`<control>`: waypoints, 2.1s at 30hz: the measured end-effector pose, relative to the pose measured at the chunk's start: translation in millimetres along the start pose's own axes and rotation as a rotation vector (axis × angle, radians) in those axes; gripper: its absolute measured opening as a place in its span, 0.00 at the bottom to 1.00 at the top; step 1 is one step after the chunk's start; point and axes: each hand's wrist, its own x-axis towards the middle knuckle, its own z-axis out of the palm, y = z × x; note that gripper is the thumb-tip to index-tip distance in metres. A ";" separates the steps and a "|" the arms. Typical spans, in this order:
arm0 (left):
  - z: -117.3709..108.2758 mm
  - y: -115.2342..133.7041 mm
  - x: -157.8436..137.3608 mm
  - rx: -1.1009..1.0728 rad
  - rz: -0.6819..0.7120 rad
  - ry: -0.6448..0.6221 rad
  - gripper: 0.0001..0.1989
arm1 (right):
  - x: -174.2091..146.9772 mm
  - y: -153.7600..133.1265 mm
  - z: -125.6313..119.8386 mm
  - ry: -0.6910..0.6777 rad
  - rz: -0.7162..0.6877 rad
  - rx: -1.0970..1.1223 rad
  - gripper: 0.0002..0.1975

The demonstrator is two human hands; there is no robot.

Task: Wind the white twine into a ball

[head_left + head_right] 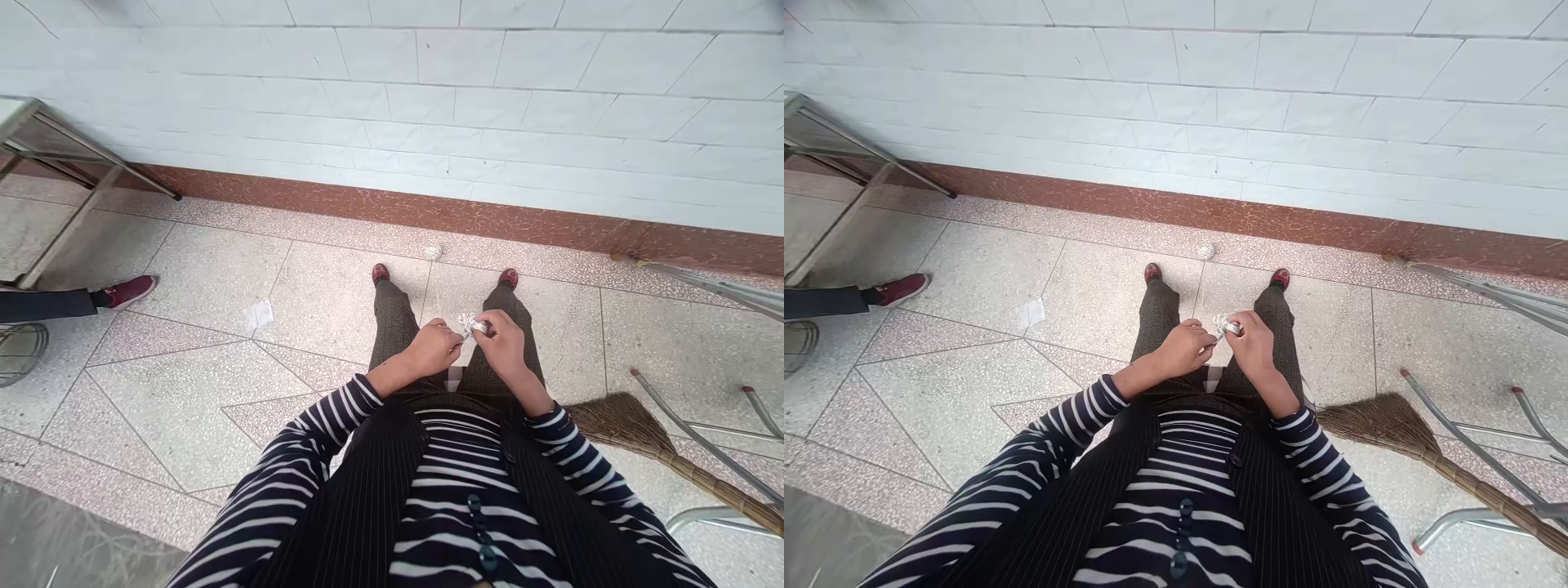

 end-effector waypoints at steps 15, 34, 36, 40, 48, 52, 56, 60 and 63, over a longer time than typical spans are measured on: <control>-25.1 -32.0 25.3 0.216 0.281 0.184 0.11 | 5.7 9.5 -5.3 -0.298 0.157 0.323 0.08; 28.1 -5.1 23.1 -0.399 0.000 0.037 0.17 | 9.9 -24.7 -39.5 0.263 0.232 0.479 0.12; 20.5 -0.1 15.7 -0.326 0.025 0.038 0.16 | 13.3 -11.2 -31.2 0.264 0.171 0.243 0.09; 0.9 0.2 6.7 -0.132 0.043 0.086 0.15 | 14.4 8.7 -16.3 0.132 0.084 -0.002 0.06; -15.8 -18.3 11.3 0.107 0.276 0.100 0.10 | 2.6 3.7 -14.1 -0.461 0.217 0.285 0.05; -9.2 -33.4 14.7 -0.065 0.192 0.114 0.11 | -7.9 -7.8 -31.1 -0.569 0.321 0.574 0.10; 9.5 -33.9 17.2 -0.292 0.058 0.117 0.12 | -11.5 -24.6 -47.0 -0.426 0.448 0.859 0.14; 26.3 -20.9 22.7 -0.369 0.010 0.070 0.13 | -2.4 -39.8 -54.5 -0.178 0.455 0.920 0.14; 31.1 -12.2 22.8 -0.364 -0.013 0.051 0.16 | 10.4 -41.9 -57.5 0.018 0.384 0.886 0.14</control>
